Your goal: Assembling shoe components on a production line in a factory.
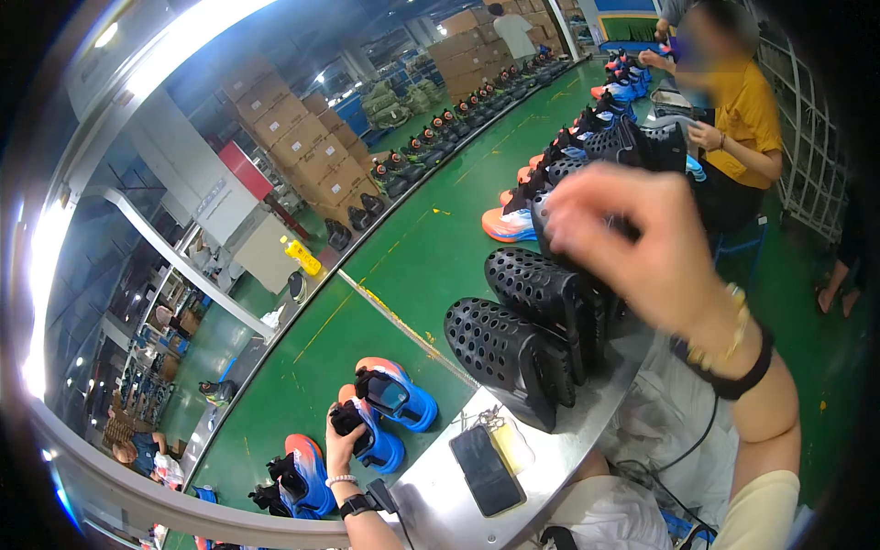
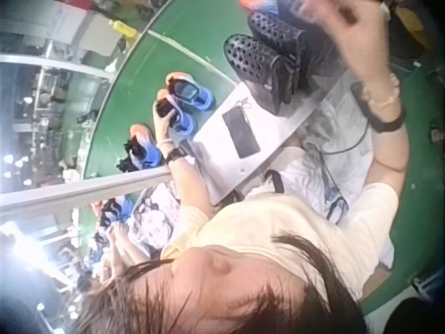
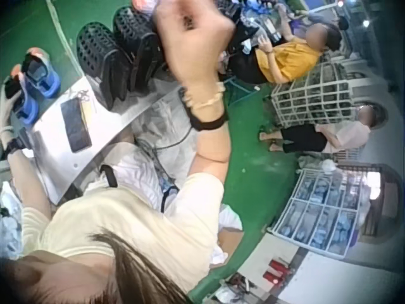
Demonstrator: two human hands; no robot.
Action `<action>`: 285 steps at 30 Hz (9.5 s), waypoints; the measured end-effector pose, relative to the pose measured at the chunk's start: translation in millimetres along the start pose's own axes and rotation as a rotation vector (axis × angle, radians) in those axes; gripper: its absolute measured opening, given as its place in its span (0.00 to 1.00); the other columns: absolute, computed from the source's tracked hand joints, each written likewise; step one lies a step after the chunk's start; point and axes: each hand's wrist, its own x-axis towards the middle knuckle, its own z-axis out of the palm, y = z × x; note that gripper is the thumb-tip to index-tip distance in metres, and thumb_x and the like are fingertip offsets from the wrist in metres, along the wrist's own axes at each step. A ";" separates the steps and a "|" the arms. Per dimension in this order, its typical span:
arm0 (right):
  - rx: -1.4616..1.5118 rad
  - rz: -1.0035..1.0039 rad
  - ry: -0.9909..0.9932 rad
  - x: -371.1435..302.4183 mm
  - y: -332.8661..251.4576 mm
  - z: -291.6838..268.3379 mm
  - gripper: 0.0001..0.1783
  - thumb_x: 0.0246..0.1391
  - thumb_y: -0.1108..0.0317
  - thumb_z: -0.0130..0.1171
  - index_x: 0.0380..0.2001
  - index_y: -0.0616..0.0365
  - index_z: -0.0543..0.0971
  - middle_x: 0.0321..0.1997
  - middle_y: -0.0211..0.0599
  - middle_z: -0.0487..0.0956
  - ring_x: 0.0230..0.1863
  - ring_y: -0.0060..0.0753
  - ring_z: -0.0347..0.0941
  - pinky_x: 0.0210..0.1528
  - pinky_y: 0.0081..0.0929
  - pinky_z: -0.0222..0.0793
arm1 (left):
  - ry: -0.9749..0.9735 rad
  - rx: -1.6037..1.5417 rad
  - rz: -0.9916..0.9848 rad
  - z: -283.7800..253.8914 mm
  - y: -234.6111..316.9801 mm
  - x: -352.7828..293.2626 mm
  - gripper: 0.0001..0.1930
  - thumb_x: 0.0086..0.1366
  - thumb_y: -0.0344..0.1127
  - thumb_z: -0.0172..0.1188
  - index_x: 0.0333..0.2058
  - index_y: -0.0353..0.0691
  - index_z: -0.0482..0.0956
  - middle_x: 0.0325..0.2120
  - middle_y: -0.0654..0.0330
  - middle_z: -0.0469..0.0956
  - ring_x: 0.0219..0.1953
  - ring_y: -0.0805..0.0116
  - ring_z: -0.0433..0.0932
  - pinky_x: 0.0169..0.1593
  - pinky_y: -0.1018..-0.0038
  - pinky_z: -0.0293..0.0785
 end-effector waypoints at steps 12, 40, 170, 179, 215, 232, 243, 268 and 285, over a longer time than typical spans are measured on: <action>-0.371 0.190 -0.026 15.3 179.3 -45.9 0.30 0.48 0.60 0.69 0.52 0.61 0.72 0.46 0.49 0.78 0.52 0.45 0.75 0.54 0.35 0.68 | 0.089 0.373 -0.042 5.1 4.2 1.1 0.36 0.43 0.31 0.72 0.55 0.37 0.70 0.42 0.44 0.80 0.47 0.47 0.79 0.54 0.59 0.73; -0.413 0.156 0.200 44.6 111.7 -37.6 0.34 0.44 0.54 0.72 0.50 0.63 0.72 0.41 0.52 0.82 0.43 0.49 0.80 0.47 0.37 0.74 | 0.360 0.237 0.228 90.1 64.2 -97.7 0.20 0.56 0.36 0.66 0.45 0.34 0.74 0.54 0.43 0.66 0.56 0.42 0.67 0.59 0.58 0.63; -0.071 0.314 -0.287 -292.5 54.4 173.4 0.16 0.61 0.58 0.55 0.23 0.57 0.76 0.19 0.48 0.75 0.22 0.52 0.75 0.22 0.43 0.65 | 0.141 -0.041 -0.100 94.2 -1.8 -99.6 0.09 0.68 0.35 0.54 0.34 0.34 0.78 0.16 0.58 0.79 0.18 0.74 0.76 0.25 0.74 0.70; -0.079 0.324 -0.308 -289.0 53.3 170.6 0.16 0.61 0.58 0.55 0.23 0.57 0.76 0.18 0.48 0.74 0.21 0.52 0.75 0.22 0.42 0.65 | 0.158 -0.196 -0.128 94.1 2.8 -99.4 0.11 0.72 0.33 0.46 0.42 0.35 0.76 0.17 0.57 0.80 0.17 0.73 0.75 0.25 0.75 0.71; -0.088 0.304 -0.293 -289.6 49.9 171.5 0.16 0.61 0.58 0.55 0.23 0.56 0.76 0.18 0.49 0.75 0.22 0.52 0.75 0.23 0.43 0.66 | 0.149 -0.153 -0.127 94.4 3.0 -101.5 0.06 0.65 0.25 0.54 0.36 0.32 0.79 0.17 0.57 0.80 0.19 0.74 0.78 0.24 0.76 0.72; -0.110 0.329 -0.323 -290.1 51.6 171.1 0.17 0.62 0.57 0.54 0.24 0.56 0.78 0.18 0.49 0.75 0.22 0.53 0.75 0.23 0.44 0.67 | 0.145 -0.110 -0.125 93.0 13.2 -104.7 0.06 0.65 0.27 0.55 0.36 0.33 0.79 0.18 0.56 0.80 0.20 0.73 0.79 0.27 0.75 0.73; -0.088 0.332 -0.313 -287.7 50.7 172.0 0.18 0.62 0.57 0.54 0.23 0.57 0.76 0.18 0.49 0.75 0.23 0.53 0.75 0.23 0.44 0.66 | 0.146 -0.115 -0.122 93.4 12.0 -102.7 0.06 0.65 0.27 0.54 0.35 0.33 0.79 0.18 0.56 0.80 0.20 0.71 0.79 0.27 0.75 0.74; -0.043 0.349 -0.137 -297.0 55.1 173.2 0.18 0.60 0.60 0.57 0.20 0.58 0.74 0.16 0.48 0.73 0.20 0.53 0.72 0.21 0.43 0.62 | 0.135 -0.150 -0.141 89.6 18.2 -106.7 0.08 0.68 0.28 0.52 0.39 0.32 0.78 0.19 0.56 0.80 0.19 0.74 0.77 0.25 0.77 0.73; 0.006 0.384 -0.141 -295.4 49.9 169.8 0.16 0.61 0.60 0.55 0.26 0.59 0.80 0.21 0.45 0.79 0.24 0.49 0.77 0.24 0.40 0.68 | 0.122 -0.119 -0.141 87.4 21.8 -108.5 0.07 0.67 0.27 0.52 0.39 0.31 0.78 0.20 0.56 0.80 0.21 0.73 0.79 0.27 0.77 0.75</action>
